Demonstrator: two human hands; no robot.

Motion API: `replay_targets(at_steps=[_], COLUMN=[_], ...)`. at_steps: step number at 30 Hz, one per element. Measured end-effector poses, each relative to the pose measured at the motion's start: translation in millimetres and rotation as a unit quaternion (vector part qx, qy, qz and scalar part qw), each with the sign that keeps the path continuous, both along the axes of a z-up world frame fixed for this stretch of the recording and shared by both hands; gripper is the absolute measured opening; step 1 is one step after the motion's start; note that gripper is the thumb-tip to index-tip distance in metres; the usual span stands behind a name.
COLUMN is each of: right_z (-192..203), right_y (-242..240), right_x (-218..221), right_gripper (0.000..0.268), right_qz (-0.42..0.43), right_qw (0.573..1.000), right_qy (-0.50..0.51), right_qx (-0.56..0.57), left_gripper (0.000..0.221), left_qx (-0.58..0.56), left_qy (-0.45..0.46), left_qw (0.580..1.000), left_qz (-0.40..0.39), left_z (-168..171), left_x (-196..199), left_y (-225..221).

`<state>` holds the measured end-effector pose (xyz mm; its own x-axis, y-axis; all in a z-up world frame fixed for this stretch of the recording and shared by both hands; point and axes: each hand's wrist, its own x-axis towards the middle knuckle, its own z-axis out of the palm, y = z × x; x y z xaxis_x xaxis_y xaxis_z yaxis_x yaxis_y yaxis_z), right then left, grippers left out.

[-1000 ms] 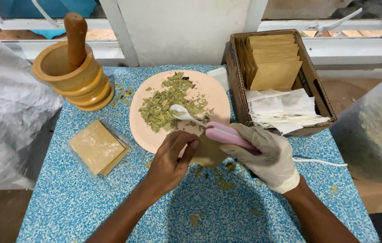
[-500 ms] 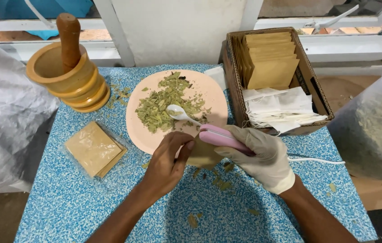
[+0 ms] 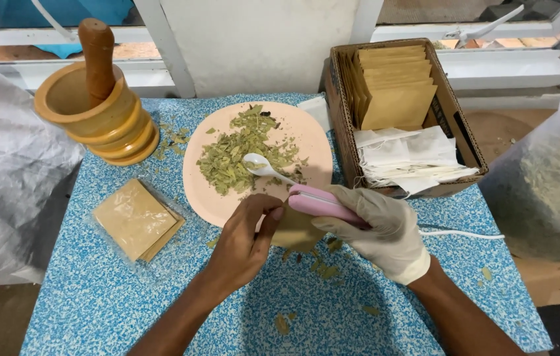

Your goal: Sorting dried herbal material to remove stems, then filling small paper bags using a spoon and sealing them with a handheld heat sealer.

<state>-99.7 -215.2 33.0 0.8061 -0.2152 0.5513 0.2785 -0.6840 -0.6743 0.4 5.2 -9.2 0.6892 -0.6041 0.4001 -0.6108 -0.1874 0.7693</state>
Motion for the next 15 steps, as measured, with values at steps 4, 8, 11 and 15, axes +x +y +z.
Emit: replay_targets(at_steps=[4,8,11,15], right_z=[-4,2,3,6], right_y=[-2,3,0,1], right_x=[-4,-2,-2,-2], right_gripper=[0.045,0.046,0.046,0.045], right_qz=[0.011,0.009,0.008,0.008], right_qw=[1.0,0.999,0.999,0.999], right_qy=[0.0,0.014,0.025,0.031], right_qx=[0.013,0.033,0.042,0.042], left_gripper=[0.023,0.025,0.025,0.023], left_qx=[0.0,0.011,0.01,0.007], left_qy=[0.01,0.021,0.023,0.002], left_qw=[1.0,1.0,1.0,1.0], left_qz=[-0.003,0.004,0.008,0.011], left_z=[0,2,4,4], left_x=[-2,-2,-3,0], left_y=[2,1,1,-1])
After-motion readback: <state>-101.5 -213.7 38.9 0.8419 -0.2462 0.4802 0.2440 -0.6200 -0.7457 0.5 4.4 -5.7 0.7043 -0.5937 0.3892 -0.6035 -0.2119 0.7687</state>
